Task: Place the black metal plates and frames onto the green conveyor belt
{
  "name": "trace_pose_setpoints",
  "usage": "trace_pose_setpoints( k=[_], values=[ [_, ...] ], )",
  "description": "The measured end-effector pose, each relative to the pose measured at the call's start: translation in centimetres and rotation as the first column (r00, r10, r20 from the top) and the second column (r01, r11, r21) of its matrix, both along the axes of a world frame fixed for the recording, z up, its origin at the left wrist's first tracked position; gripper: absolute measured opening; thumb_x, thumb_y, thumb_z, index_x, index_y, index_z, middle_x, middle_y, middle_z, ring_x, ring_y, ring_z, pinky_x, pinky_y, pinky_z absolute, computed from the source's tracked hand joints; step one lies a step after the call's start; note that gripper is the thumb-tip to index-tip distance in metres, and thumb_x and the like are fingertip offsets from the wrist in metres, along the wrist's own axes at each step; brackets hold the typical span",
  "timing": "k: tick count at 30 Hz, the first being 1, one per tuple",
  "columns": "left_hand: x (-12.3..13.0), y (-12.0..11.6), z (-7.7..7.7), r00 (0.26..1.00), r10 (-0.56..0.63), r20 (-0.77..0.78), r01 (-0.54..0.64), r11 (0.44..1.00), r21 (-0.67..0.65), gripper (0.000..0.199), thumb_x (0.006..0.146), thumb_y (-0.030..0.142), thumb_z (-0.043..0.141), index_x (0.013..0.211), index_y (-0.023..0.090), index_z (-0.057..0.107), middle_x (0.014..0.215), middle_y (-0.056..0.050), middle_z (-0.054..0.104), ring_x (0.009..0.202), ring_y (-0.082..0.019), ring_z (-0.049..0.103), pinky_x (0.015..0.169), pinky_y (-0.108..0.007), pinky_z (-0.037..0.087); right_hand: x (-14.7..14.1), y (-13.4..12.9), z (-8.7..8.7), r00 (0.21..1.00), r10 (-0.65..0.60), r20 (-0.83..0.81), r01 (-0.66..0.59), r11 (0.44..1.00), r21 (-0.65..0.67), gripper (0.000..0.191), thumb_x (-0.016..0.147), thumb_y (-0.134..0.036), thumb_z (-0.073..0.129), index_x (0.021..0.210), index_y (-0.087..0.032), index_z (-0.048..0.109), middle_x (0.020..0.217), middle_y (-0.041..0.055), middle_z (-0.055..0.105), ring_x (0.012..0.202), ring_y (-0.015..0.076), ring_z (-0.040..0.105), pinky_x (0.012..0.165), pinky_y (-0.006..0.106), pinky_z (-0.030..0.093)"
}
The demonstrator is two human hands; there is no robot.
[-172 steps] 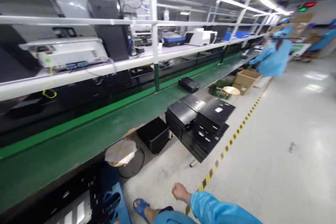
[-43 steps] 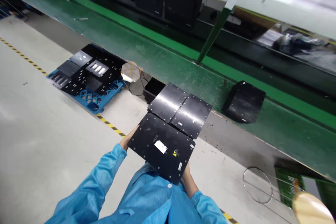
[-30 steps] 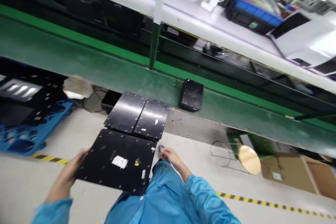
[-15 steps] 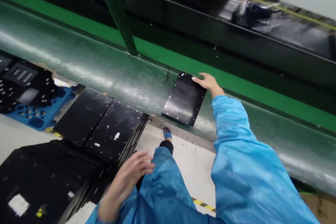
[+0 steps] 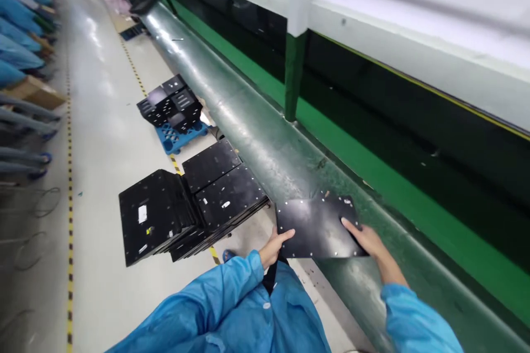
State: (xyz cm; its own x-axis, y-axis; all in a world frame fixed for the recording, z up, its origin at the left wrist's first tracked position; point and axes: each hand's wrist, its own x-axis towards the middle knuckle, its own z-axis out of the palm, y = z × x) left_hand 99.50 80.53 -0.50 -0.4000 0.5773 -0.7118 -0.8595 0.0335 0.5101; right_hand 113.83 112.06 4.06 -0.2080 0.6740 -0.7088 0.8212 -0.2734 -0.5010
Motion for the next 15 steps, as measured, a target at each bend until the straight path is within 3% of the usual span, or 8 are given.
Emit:
trace_pose_setpoints(
  k=[3,8,10,12,15],
  values=[
    [-0.2,-1.9,2.5,0.990,-0.003,-0.140,-0.017,0.990,-0.138,0.090,0.058,0.052,0.100,0.129,0.019,0.054,0.127,-0.021,0.069,0.120,-0.039,0.068,0.102,-0.048,0.054,1.8,-4.4,-0.9,0.976,-0.172,-0.132,0.144,0.969,-0.200,0.049,0.069,-0.063,0.088,0.092,-0.021,0.083,0.100,0.0223,0.081,0.093,0.0425,0.079,0.095,0.056,0.063],
    [-0.8,-4.7,7.6,0.957,0.068,-0.281,-0.139,0.961,-0.240,0.074,0.059,0.045,0.099,0.116,0.022,0.059,0.122,-0.016,0.070,0.122,-0.038,0.066,0.105,-0.047,0.052,1.9,-11.1,-0.6,0.880,-0.416,-0.229,0.279,0.843,-0.460,0.052,0.066,-0.068,0.084,0.097,-0.026,0.082,0.108,0.0184,0.082,0.111,0.0445,0.075,0.099,0.053,0.064],
    [-1.9,-6.1,9.3,0.944,0.076,-0.322,-0.172,0.944,-0.282,0.073,0.057,0.042,0.100,0.114,0.022,0.059,0.121,-0.014,0.070,0.122,-0.037,0.064,0.107,-0.047,0.050,0.8,-13.0,0.1,0.868,-0.432,-0.245,0.279,0.832,-0.479,0.050,0.066,-0.066,0.083,0.096,-0.026,0.082,0.109,0.0175,0.082,0.115,0.0444,0.074,0.102,0.052,0.063],
    [-3.5,-7.7,10.6,0.934,0.105,-0.340,-0.203,0.942,-0.268,0.074,0.055,0.041,0.101,0.114,0.022,0.060,0.122,-0.014,0.069,0.124,-0.037,0.062,0.107,-0.046,0.049,-1.2,-14.1,1.3,0.877,-0.394,-0.274,0.243,0.857,-0.455,0.049,0.066,-0.062,0.084,0.098,-0.025,0.082,0.109,0.0173,0.082,0.118,0.0449,0.072,0.102,0.053,0.063],
    [-6.3,-10.4,11.1,0.934,0.186,-0.305,-0.242,0.957,-0.159,0.075,0.057,0.047,0.100,0.116,0.022,0.061,0.123,-0.014,0.069,0.124,-0.037,0.063,0.106,-0.044,0.050,-6.0,-14.4,3.8,0.902,-0.277,-0.331,0.140,0.913,-0.382,0.054,0.065,-0.055,0.089,0.107,-0.023,0.081,0.111,0.0175,0.082,0.116,0.0446,0.074,0.098,0.053,0.066]
  ],
)
